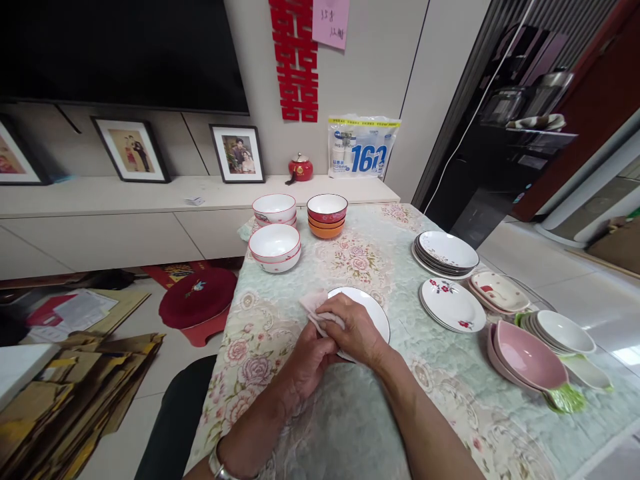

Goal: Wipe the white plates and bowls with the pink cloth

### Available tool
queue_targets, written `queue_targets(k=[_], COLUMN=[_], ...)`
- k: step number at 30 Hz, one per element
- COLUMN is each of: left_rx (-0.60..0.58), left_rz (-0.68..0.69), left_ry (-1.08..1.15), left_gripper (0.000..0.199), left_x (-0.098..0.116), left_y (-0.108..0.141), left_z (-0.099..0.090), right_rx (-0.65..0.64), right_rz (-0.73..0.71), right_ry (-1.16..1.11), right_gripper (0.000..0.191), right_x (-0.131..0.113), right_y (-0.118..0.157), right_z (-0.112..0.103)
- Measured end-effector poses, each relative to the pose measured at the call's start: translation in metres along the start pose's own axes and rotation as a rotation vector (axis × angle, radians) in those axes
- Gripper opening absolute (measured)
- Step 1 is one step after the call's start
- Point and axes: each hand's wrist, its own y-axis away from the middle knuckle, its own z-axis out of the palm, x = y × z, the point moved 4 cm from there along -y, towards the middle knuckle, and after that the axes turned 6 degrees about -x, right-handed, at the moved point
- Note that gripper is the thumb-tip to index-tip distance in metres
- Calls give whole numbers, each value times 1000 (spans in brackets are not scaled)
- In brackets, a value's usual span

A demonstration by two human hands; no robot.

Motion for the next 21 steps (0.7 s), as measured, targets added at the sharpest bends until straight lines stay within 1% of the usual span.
queue_targets(k=[2,4,7,9,10,11,13,15,18,20,21], left_rx=[-38,-56,-11,30,37,37,25,29,12,-10,-13], left_rz=[-5,-35,-63,-21,5,23,22,5,12,28,29], left_ry=[-6,-12,-2,35,53,68,75,62,38,34,34], left_gripper=[64,68,67,66,65,66,69,71,64,63,65], left_x=[0,0,1,2,2,2,1,-1,-2,-2,-2], left_y=[0,0,1,1,1,2,2,1,0,0,0], left_z=[1,3,4,5,5,5,6,5,4,4,4], right_rx=[38,102,176,203,212,211,186,125,23,3,17], right_rz=[68,214,442,535,550,540,452,303,99,54,75], right_ry=[95,244,469,574,597,591,495,312,67,36,65], right_gripper=[21,21,21,21,21,21,20,18,19,19,19], right_x=[9,24,42,46,45,43,34,22,4,1,4], right_y=[1,4,11,13,14,13,10,6,1,0,0], right_z=[-5,-15,-30,-35,-35,-33,-25,-15,-3,0,-1])
